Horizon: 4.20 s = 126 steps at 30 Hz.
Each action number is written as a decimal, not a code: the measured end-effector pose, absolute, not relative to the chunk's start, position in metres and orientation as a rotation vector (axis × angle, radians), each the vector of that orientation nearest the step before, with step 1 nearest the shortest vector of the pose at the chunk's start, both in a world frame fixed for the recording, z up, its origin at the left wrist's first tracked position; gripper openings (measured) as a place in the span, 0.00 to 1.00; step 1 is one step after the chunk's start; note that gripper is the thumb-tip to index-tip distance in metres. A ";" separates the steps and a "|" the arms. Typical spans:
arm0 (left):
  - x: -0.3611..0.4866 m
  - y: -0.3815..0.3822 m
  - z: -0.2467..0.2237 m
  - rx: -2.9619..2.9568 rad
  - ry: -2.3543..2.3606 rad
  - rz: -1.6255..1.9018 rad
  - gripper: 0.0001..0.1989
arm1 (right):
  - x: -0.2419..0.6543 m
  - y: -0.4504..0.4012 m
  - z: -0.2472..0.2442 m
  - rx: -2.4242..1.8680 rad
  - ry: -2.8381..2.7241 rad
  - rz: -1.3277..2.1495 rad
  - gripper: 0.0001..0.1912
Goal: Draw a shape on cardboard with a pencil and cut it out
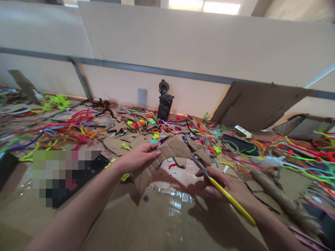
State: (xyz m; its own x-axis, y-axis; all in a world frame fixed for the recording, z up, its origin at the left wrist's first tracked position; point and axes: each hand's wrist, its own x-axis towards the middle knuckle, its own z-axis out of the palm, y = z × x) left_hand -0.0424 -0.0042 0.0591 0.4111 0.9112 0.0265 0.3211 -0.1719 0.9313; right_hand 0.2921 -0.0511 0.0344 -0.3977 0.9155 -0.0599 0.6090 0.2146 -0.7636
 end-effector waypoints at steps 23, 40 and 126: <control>-0.043 -0.008 0.071 1.949 1.197 0.515 0.18 | 0.292 -0.052 0.029 -1.436 -2.135 1.074 0.28; -0.045 -0.006 0.068 1.925 1.164 0.502 0.16 | 0.288 -0.055 0.035 -1.443 -2.106 1.136 0.25; -0.048 -0.007 0.069 1.972 1.013 0.363 0.12 | 0.271 -0.065 0.038 -1.480 -2.242 1.143 0.26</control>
State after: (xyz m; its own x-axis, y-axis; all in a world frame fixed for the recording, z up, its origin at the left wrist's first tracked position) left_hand -0.0483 -0.0073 0.0691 0.6267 0.7698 -0.1211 0.5174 -0.2949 0.8033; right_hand 0.2713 -0.0645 0.0381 -0.4677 0.8553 -0.2230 0.6830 0.1895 -0.7054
